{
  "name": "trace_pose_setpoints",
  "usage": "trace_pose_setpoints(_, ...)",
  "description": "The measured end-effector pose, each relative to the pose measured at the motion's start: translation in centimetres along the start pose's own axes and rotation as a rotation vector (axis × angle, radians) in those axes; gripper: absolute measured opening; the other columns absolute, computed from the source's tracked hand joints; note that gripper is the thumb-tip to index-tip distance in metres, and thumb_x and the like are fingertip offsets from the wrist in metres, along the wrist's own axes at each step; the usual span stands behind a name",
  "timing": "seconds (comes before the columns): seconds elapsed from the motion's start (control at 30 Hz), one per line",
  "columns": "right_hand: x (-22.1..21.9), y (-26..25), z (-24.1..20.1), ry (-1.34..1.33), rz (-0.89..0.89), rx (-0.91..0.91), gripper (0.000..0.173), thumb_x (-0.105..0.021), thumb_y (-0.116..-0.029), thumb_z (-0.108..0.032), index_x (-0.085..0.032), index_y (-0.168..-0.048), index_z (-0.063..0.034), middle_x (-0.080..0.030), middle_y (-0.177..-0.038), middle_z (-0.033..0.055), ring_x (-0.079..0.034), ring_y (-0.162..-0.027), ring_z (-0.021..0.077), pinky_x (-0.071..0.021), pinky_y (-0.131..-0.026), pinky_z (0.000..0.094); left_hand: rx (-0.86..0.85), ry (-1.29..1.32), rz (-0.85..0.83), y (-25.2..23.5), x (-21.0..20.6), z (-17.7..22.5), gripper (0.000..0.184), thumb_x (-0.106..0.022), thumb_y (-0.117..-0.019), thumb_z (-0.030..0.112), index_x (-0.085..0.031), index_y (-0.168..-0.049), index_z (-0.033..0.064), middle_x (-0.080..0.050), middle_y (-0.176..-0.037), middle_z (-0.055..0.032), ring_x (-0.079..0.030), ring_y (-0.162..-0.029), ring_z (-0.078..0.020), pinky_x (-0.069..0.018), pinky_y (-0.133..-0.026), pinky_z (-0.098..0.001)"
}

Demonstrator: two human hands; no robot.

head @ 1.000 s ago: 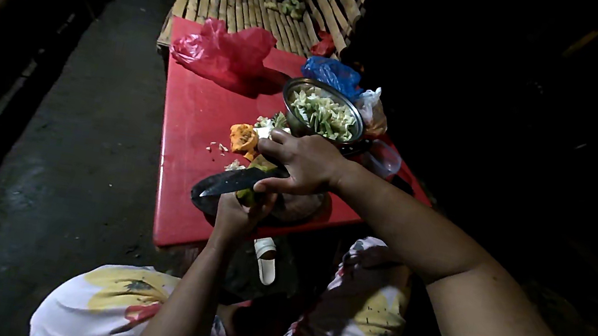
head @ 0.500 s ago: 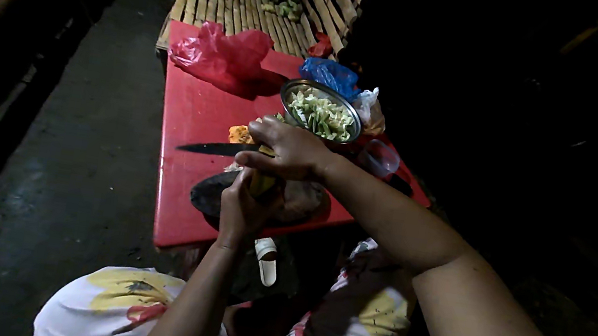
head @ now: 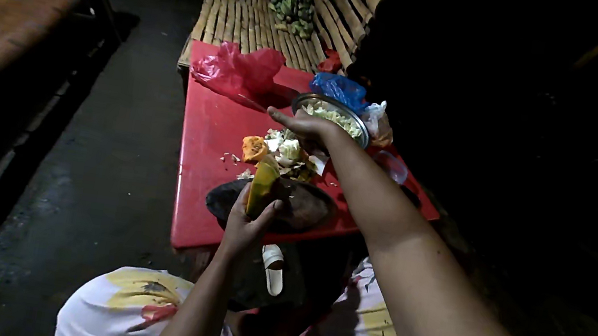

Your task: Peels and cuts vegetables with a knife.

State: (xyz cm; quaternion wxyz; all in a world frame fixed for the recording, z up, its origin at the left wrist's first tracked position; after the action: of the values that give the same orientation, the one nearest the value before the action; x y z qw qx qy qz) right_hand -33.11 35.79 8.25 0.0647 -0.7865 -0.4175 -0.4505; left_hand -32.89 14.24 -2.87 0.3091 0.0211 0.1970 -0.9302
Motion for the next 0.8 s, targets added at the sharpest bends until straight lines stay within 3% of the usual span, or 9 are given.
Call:
trace_pose_setpoints(0.13,-0.2,-0.8,0.2,-0.073,-0.105,-0.009,0.086,-0.013,-0.1052,-0.068,-0.042,-0.154,-0.0034,-0.049,-0.147,0.0275,-0.054,-0.127,0.0367,-0.0437,-0.103,0.0564,0.007,0.082,0.014,-0.2,0.2,-0.2,0.050,-0.070,-0.0945,0.028,-0.052,-0.135,0.0042,-0.069,-0.105,0.0037,-0.068,-0.092,-0.0041,-0.0594,-0.085,-0.0253)
trace_pose_setpoints(0.2,-0.3,-1.1,0.3,-0.114,-0.068,0.019,0.061,-0.020,-0.1123,-0.049,-0.049,-0.141,-0.0036,-0.054,-0.114,0.0173,-0.052,-0.089,0.0232,-0.0458,-0.075,0.0416,0.012,0.109,0.030,-0.2,0.4,-0.1,0.045,-0.068,-0.0951,0.024,-0.052,-0.133,0.0061,-0.069,-0.103,0.0066,-0.067,-0.091,-0.0016,-0.0585,-0.084,-0.0231)
trace_pose_setpoints(0.3,0.0,-1.0,0.8,-0.118,-0.021,-0.001,0.044,-0.041,-0.1088,-0.029,-0.040,-0.146,-0.0065,-0.057,-0.120,0.0191,-0.055,-0.093,0.0246,-0.0475,-0.077,0.0432,0.018,0.155,0.068,-0.4,0.7,-0.4,0.045,-0.068,-0.0938,0.027,-0.053,-0.131,0.0076,-0.069,-0.100,0.0075,-0.068,-0.089,-0.0017,-0.0590,-0.082,-0.0237)
trace_pose_setpoints(0.4,-0.1,-1.4,1.3,-0.062,0.014,0.009,0.052,-0.044,-0.1089,-0.037,-0.038,-0.150,-0.0055,-0.057,-0.132,0.0249,-0.058,-0.109,0.0324,-0.0480,-0.087,0.0504,0.049,0.211,0.109,-0.5,1.1,-0.3,0.044,-0.071,-0.0924,0.035,-0.054,-0.126,0.0113,-0.069,-0.094,0.0079,-0.068,-0.084,-0.0029,-0.0594,-0.078,-0.0238)
trace_pose_setpoints(0.5,-0.6,-0.8,0.9,-0.059,-0.066,0.061,0.075,-0.023,-0.1090,-0.060,-0.043,-0.151,-0.0007,-0.049,-0.146,0.0300,-0.054,-0.129,0.0405,-0.0438,-0.104,0.0582,0.072,0.240,0.097,-0.4,1.6,-0.5,0.049,-0.073,-0.0917,0.038,-0.054,-0.128,0.0103,-0.069,-0.098,0.0059,-0.068,-0.088,-0.0051,-0.0595,-0.082,-0.0264)
trace_pose_setpoints(0.6,-1.5,2.7,-0.8,-0.053,-0.134,0.264,0.069,-0.018,-0.1105,-0.055,-0.055,-0.136,-0.0031,-0.057,-0.111,0.0150,-0.054,-0.084,0.0182,-0.0467,-0.071,0.0346,0.094,0.218,0.086,-0.1,1.7,-0.1,0.043,-0.066,-0.0926,0.024,-0.052,-0.129,0.0061,-0.069,-0.099,0.0061,-0.068,-0.089,-0.0035,-0.0595,-0.083,-0.0251)
trace_pose_setpoints(0.63,-1.9,3.9,-1.3,-0.036,-0.161,0.392,0.059,-0.022,-0.1126,-0.047,-0.056,-0.130,-0.0021,-0.058,-0.104,0.0106,-0.054,-0.081,0.0129,-0.0466,-0.070,0.0299,0.089,0.242,0.076,-0.2,1.8,-0.4,0.043,-0.067,-0.0910,0.025,-0.053,-0.128,0.0064,-0.069,-0.098,0.0057,-0.069,-0.088,-0.0047,-0.0597,-0.082,-0.0263)
trace_pose_setpoints(0.7,-2.7,5.9,-1.7,0.110,-0.166,0.560,0.049,-0.040,-0.1108,-0.043,-0.056,-0.134,-0.0030,-0.068,-0.110,0.0160,-0.066,-0.094,0.0230,-0.0546,-0.085,0.0462,0.077,0.294,0.040,-0.3,1.9,-1.0,0.051,-0.075,-0.0867,0.034,-0.056,-0.127,0.0084,-0.071,-0.099,0.0047,-0.070,-0.090,-0.0078,-0.0607,-0.084,-0.0298)
trace_pose_setpoints(0.8,-3.8,10.1,-2.1,0.374,-0.084,0.616,0.071,-0.060,-0.0945,-0.066,-0.051,-0.145,-0.0171,-0.072,-0.097,0.0132,-0.070,-0.087,0.0327,-0.0559,-0.076,0.0607,0.062,0.318,-0.017,-0.4,2.0,-1.3,0.048,-0.079,-0.0845,0.036,-0.060,-0.121,0.0113,-0.073,-0.096,0.0041,-0.071,-0.087,-0.0077,-0.0610,-0.081,-0.0287)
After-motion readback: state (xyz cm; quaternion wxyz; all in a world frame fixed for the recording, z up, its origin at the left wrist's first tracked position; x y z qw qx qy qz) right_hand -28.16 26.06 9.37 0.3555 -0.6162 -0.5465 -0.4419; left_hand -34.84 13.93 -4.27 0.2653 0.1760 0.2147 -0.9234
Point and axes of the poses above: each hand's wrist, its own y-axis away from the middle knuckle, its own x-axis out of the back of the hand, z = x × y, the point moved 5 cm from there along -y, towards the middle knuckle
